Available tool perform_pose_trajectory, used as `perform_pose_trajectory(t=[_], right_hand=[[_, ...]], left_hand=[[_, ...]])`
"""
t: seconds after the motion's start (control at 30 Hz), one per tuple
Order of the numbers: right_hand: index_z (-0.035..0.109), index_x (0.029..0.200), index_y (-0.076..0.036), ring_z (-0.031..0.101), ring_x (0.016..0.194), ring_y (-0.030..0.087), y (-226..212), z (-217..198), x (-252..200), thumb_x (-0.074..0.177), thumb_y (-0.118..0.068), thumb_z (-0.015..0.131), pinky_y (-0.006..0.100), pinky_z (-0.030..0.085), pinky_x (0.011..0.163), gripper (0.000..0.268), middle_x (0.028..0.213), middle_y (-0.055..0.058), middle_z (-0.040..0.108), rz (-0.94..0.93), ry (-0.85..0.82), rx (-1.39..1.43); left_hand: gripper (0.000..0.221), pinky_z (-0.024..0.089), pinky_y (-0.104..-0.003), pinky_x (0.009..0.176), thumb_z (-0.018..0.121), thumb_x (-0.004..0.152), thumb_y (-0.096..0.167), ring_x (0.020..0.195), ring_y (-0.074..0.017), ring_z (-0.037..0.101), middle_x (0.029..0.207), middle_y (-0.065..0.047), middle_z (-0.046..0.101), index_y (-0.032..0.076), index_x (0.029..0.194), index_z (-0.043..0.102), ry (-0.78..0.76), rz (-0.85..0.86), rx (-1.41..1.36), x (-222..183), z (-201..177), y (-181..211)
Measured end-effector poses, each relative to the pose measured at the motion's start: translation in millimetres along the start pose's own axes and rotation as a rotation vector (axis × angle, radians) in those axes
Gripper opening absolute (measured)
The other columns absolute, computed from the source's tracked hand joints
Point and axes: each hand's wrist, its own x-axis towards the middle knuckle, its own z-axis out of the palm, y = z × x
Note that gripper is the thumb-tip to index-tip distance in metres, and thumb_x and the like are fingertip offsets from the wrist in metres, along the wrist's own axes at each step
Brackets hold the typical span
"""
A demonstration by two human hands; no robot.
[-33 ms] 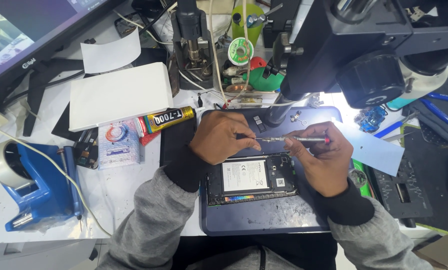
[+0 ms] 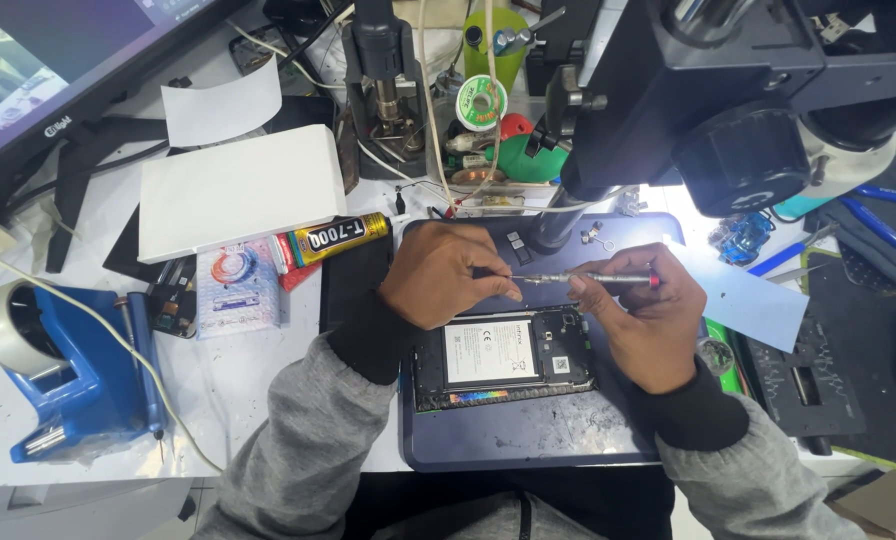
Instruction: The person is disassembling or assembling the internal components of a mobile phone, specifically removing screws and adjusting internal parts.
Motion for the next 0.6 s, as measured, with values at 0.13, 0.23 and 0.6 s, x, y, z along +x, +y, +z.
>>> perform_pose_trajectory(t=[0.13, 0.23, 0.6], right_hand=[[0.056, 0.092, 0.009, 0.075, 0.071, 0.025, -1.1, 0.7, -0.4, 0.086, 0.003, 0.081, 0.033, 0.061, 0.058, 0.027, 0.082, 0.03, 0.073, 0.019, 0.011, 0.022], [0.056, 0.092, 0.009, 0.075, 0.071, 0.026, -0.5, 0.9, -1.3, 0.086, 0.004, 0.081, 0.034, 0.062, 0.058, 0.027, 0.082, 0.03, 0.073, 0.017, 0.014, 0.035], [0.056, 0.092, 0.009, 0.078, 0.077, 0.034, -8.8, 1.5, 0.7, 0.085, 0.006, 0.079, 0.04, 0.065, 0.064, 0.024, 0.085, 0.032, 0.074, -0.027, -0.021, 0.015]], left_hand=[[0.009, 0.043, -0.024, 0.037, 0.087, 0.08, 0.013, 0.045, -0.0145, 0.062, 0.079, -0.013, 0.078, 0.006, 0.083, 0.082, 0.028, 0.036, -0.038, 1.3, 3.0, -4.9], [0.01, 0.041, -0.023, 0.036, 0.087, 0.081, 0.014, 0.043, -0.0129, 0.06, 0.078, -0.012, 0.078, 0.006, 0.082, 0.082, 0.045, 0.051, -0.061, 0.5, 6.3, -6.3], [0.009, 0.039, -0.023, 0.035, 0.085, 0.083, 0.014, 0.043, -0.0106, 0.057, 0.078, -0.012, 0.078, 0.006, 0.083, 0.081, 0.071, 0.045, -0.111, -0.1, 6.5, -1.9]])
